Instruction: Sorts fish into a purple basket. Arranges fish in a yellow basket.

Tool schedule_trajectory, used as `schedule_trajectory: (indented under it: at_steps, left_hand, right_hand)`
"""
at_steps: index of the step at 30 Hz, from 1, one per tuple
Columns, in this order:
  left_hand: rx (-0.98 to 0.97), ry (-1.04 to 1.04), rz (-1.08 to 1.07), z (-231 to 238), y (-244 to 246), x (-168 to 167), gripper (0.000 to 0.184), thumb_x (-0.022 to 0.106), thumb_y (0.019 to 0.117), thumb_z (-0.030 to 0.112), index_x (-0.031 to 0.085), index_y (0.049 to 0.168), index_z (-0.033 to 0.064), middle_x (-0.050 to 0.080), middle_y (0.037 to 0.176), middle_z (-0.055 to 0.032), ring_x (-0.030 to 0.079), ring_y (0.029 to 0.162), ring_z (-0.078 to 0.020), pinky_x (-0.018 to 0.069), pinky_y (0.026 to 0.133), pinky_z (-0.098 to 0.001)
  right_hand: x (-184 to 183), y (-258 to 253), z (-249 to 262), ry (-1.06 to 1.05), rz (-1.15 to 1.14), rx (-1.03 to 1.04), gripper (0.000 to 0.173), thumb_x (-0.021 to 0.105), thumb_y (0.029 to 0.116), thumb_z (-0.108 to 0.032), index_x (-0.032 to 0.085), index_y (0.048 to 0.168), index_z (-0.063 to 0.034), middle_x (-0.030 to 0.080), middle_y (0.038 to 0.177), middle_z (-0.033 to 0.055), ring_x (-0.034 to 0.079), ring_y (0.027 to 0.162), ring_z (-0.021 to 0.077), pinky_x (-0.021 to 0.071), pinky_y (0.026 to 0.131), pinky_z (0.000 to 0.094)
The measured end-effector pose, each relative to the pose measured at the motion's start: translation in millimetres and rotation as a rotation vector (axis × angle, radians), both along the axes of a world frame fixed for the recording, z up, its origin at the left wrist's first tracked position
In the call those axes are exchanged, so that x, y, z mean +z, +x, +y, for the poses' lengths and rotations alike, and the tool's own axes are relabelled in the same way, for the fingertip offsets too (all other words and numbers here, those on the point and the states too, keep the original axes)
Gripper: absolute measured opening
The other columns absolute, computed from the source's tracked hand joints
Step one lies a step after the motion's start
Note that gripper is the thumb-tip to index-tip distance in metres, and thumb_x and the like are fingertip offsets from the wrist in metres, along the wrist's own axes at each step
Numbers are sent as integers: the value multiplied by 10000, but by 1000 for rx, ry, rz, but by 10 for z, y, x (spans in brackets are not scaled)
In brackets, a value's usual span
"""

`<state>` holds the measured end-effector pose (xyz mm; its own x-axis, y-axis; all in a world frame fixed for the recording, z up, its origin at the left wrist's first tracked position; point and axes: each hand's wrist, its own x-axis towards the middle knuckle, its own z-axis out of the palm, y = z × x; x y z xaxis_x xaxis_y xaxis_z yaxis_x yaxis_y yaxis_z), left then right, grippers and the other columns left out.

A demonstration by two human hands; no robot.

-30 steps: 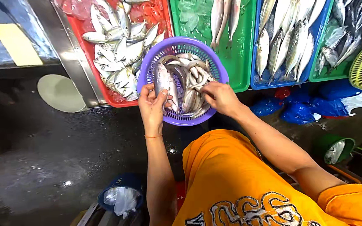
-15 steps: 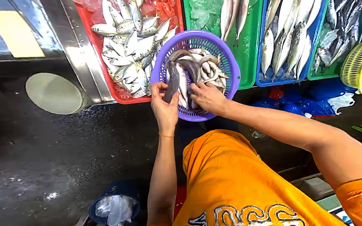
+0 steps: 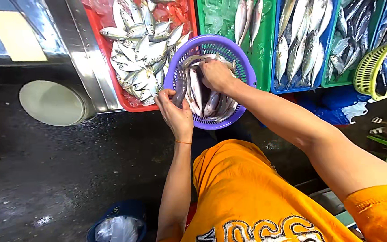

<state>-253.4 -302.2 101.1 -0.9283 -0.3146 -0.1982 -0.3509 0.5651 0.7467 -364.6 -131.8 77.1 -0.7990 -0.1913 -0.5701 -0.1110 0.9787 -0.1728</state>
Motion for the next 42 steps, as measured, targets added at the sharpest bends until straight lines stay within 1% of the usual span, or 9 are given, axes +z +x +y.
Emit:
schedule_trajectory:
  at_steps: [4, 9, 11, 13, 22, 32, 35, 37, 42]
  left_hand:
    - [42, -2, -7, 41, -9, 8, 380, 696, 871, 126, 577, 1231, 96, 570, 1184, -108, 588, 1052, -198, 520, 883, -332]
    - [59, -18, -9, 76, -23, 25, 371, 693, 872, 122, 576, 1224, 102, 566, 1177, -103, 584, 1056, -207, 518, 887, -344]
    - [59, -20, -12, 73, -25, 30, 372, 697, 872, 125, 576, 1223, 104, 569, 1184, -104, 586, 1057, -212, 521, 889, -353]
    - [41, -36, -19, 78, -32, 40, 370, 702, 875, 126, 576, 1222, 108, 568, 1202, -108, 583, 1080, -224, 522, 906, -371]
    - [-242, -276, -72, 294, -1, 147, 355, 667, 924, 197, 625, 1254, 74, 544, 1327, -211, 510, 1258, -410, 480, 1007, -549]
    - [-535, -321, -343, 925, 168, -21, 505, 675, 966, 351, 605, 1360, 42, 643, 1224, -215, 645, 1130, -388, 555, 912, -578]
    - [-510, -385, -418, 1016, 125, -112, 484, 671, 966, 355, 611, 1330, 41, 639, 1227, -237, 644, 1125, -421, 552, 894, -603]
    - [-498, -414, -457, 1057, 88, -146, 510, 668, 961, 366, 582, 1343, 39, 652, 1195, -248, 662, 1075, -442, 554, 853, -620]
    - [-470, -401, -464, 995, 26, -113, 534, 666, 933, 398, 568, 1310, 33, 695, 1074, -239, 701, 959, -439, 557, 782, -636]
  right_hand:
    - [18, -35, -198, 85, -108, -59, 362, 706, 869, -178, 649, 1148, 44, 629, 1225, 281, 658, 1088, 452, 555, 805, 638]
    - [1, -191, 93, -103, -200, -192, 575, 757, 803, -547, 680, 1045, -31, 682, 1080, 203, 667, 1057, 386, 537, 839, 633]
    - [114, -198, 275, -330, -307, -325, 473, 727, 866, -513, 732, 1023, -67, 708, 977, 151, 686, 914, 309, 556, 798, 589]
    - [229, -83, 466, -618, -423, -457, 360, 623, 960, -440, 724, 929, -96, 668, 779, 61, 622, 642, 175, 519, 564, 413]
    - [545, 417, 1355, -1247, -521, -710, 314, 483, 1019, -309, 661, 1117, -69, 714, 925, 50, 692, 795, 136, 600, 693, 362]
    - [-112, -691, 2352, -862, -155, -941, 329, 498, 1029, -388, 665, 1050, -105, 644, 814, 12, 591, 612, 131, 534, 563, 341]
    - [-247, -977, 2238, -682, -38, -858, 337, 535, 1042, -381, 678, 1186, -112, 686, 976, 42, 668, 763, 147, 595, 686, 361]
    - [-148, -942, 2173, -541, 119, -754, 382, 573, 1003, -370, 686, 1265, -116, 720, 1111, 79, 701, 974, 195, 578, 898, 441]
    - [388, 134, 1791, -603, 249, -531, 301, 526, 1038, -254, 684, 1221, -75, 712, 972, 70, 690, 837, 170, 593, 779, 420]
